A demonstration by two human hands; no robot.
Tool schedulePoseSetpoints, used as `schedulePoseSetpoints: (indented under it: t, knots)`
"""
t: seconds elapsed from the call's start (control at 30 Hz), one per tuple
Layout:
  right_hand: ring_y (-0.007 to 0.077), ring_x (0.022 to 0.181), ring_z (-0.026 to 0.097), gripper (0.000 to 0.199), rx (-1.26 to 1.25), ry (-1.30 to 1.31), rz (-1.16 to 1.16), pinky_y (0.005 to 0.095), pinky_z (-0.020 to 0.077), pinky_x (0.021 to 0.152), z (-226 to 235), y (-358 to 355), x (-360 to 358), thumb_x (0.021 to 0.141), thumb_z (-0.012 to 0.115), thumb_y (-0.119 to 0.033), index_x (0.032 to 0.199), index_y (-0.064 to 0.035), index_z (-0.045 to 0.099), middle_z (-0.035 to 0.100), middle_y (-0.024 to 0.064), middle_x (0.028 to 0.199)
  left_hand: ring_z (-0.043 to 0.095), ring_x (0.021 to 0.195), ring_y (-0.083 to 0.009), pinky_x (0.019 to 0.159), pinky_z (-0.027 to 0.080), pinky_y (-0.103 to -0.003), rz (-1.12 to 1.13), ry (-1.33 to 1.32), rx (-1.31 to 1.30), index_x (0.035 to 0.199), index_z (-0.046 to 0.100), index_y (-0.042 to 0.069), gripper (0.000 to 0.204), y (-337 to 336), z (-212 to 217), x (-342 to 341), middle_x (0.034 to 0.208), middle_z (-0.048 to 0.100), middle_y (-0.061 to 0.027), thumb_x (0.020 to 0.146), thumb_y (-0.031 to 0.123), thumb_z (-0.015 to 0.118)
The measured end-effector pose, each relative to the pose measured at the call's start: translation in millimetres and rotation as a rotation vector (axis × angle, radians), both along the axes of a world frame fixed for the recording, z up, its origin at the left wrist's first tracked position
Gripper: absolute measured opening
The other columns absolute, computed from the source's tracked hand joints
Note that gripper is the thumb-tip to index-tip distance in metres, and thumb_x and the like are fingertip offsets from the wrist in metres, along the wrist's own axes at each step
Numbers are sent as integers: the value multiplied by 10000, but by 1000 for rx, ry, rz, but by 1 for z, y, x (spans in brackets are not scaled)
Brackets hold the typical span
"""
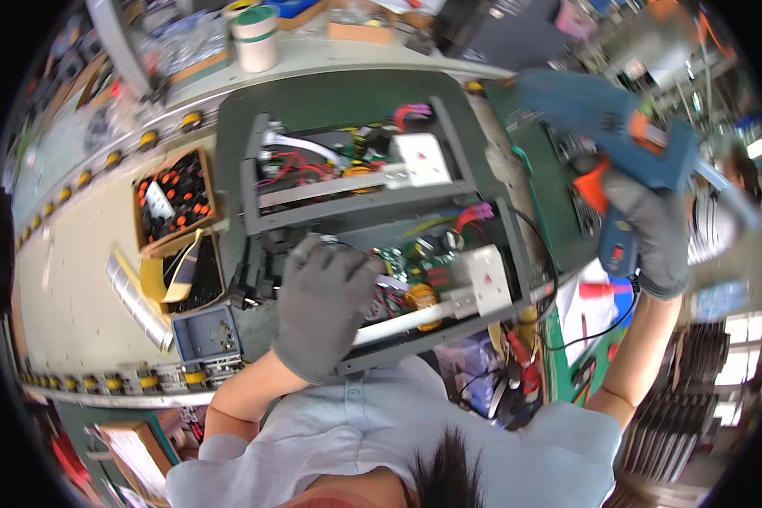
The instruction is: Assembling, cleaning, and labeling electronic power supply units on a conveyor belt.
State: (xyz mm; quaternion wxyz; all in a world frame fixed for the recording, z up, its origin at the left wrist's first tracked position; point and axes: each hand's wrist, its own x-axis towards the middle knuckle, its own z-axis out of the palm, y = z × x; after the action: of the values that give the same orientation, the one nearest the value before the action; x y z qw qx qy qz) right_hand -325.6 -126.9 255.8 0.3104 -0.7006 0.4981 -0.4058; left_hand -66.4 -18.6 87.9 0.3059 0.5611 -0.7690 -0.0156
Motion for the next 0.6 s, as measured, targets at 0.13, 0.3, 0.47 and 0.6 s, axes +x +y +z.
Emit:
schedulePoseSetpoints:
  t: [0.13,0.3,0.47,0.6]
  knots:
    - [125,824,593,470,-281,-178,-571,251,484,727,-17,65,-127,772,703,-218,1145,15,537,599,55,1016,559,939,-224,975,348,-423,-2,-85,49,1019,619,117,288,1,7,-4,936,595,-53,738,160,574]
    - [103,744,576,350,-362,75,-1315,235,460,669,-111,128,-255,732,732,-202,1011,-15,633,623,25,858,554,964,-254,980,347,-428,4,-144,37,1045,618,142,276,1,12,-16,977,599,-68,772,176,593]
    - [130,631,584,376,-90,-127,-1466,283,465,614,-217,124,-319,691,707,-297,925,-5,669,642,55,764,546,991,-274,1001,332,-434,82,-144,91,1046,624,127,244,4,16,-24,1015,600,-93,816,188,571]
    - [238,716,630,458,166,254,-1511,349,476,691,-270,91,-371,685,684,-388,945,-12,672,667,142,849,545,985,-282,999,333,-435,123,-156,78,1049,619,121,250,5,19,-23,1006,599,-94,816,197,569]
